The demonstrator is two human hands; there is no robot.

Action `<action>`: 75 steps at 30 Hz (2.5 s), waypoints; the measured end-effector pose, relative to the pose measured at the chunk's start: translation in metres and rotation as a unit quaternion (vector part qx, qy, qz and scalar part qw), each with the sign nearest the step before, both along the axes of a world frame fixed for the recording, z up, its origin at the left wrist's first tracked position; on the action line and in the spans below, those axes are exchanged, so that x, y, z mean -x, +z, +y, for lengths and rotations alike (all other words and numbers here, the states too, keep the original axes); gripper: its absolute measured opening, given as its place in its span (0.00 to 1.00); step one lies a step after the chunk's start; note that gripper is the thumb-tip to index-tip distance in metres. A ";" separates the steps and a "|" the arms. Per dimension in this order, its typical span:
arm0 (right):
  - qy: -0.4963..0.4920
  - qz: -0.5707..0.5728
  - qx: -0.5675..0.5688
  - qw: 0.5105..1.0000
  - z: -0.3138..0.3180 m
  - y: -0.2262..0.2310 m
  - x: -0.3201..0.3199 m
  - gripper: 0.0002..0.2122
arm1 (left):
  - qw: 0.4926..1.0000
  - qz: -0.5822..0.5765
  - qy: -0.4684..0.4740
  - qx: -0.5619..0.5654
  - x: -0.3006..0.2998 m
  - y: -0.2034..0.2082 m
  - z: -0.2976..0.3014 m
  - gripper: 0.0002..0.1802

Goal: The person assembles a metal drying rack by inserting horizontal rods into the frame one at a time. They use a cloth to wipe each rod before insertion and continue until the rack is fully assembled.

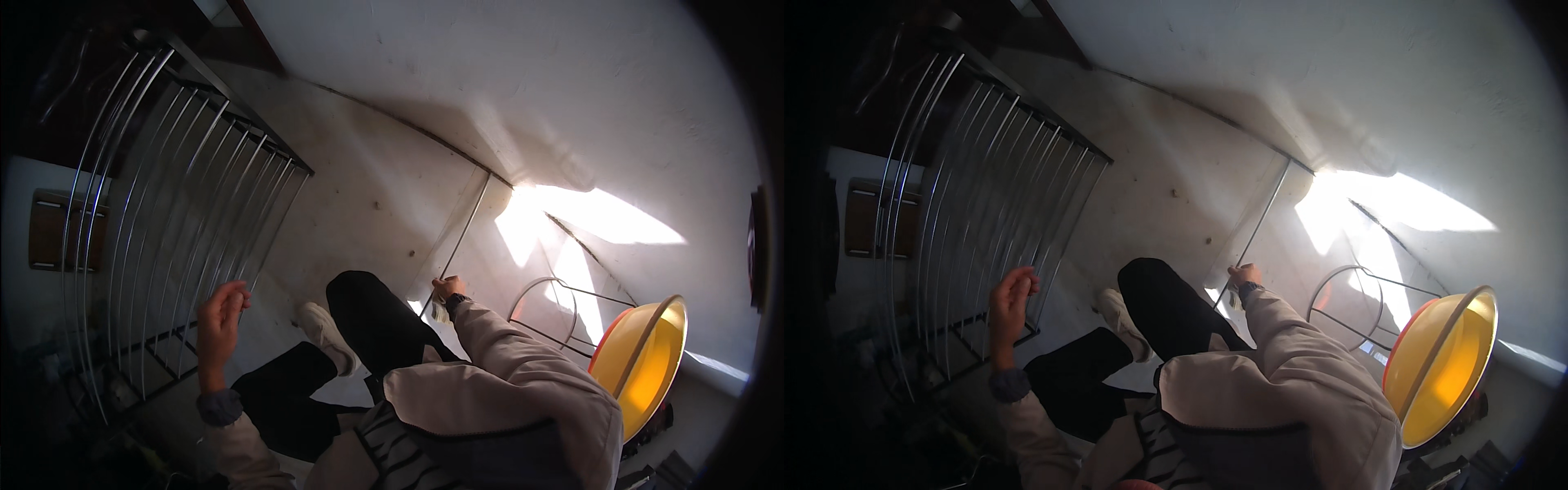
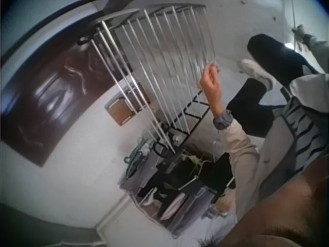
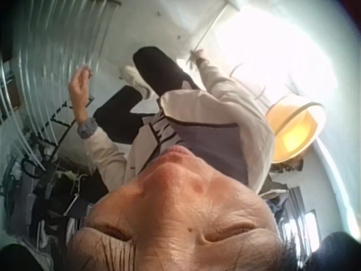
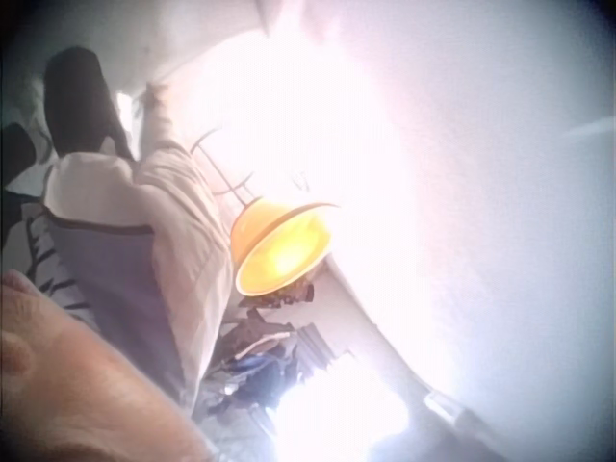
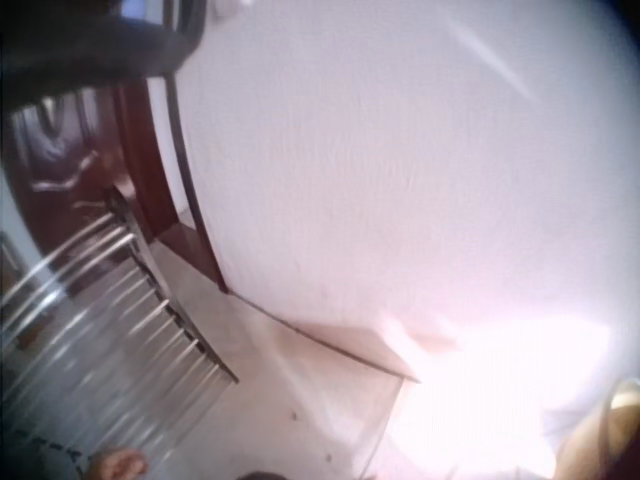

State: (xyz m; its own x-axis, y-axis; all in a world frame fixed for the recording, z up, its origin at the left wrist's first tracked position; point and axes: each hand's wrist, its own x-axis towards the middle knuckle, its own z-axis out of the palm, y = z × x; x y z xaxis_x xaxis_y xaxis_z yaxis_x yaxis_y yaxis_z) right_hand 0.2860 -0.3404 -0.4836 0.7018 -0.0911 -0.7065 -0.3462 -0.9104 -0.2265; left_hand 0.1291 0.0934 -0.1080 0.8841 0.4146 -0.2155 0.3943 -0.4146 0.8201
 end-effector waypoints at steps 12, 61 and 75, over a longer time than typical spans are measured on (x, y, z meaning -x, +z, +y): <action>0.131 -0.338 -0.320 0.875 0.100 0.172 -0.089 0.11 | 0.986 -0.070 -0.117 -0.094 -0.060 0.008 -0.041 0.15; -0.433 0.076 -0.706 0.555 0.337 0.291 -0.158 0.14 | 0.928 0.010 -0.034 -0.370 0.053 0.039 -0.042 0.10; -0.472 0.033 -0.718 0.510 0.222 0.222 -0.284 0.16 | 0.896 0.042 0.011 -0.443 0.197 0.085 -0.033 0.07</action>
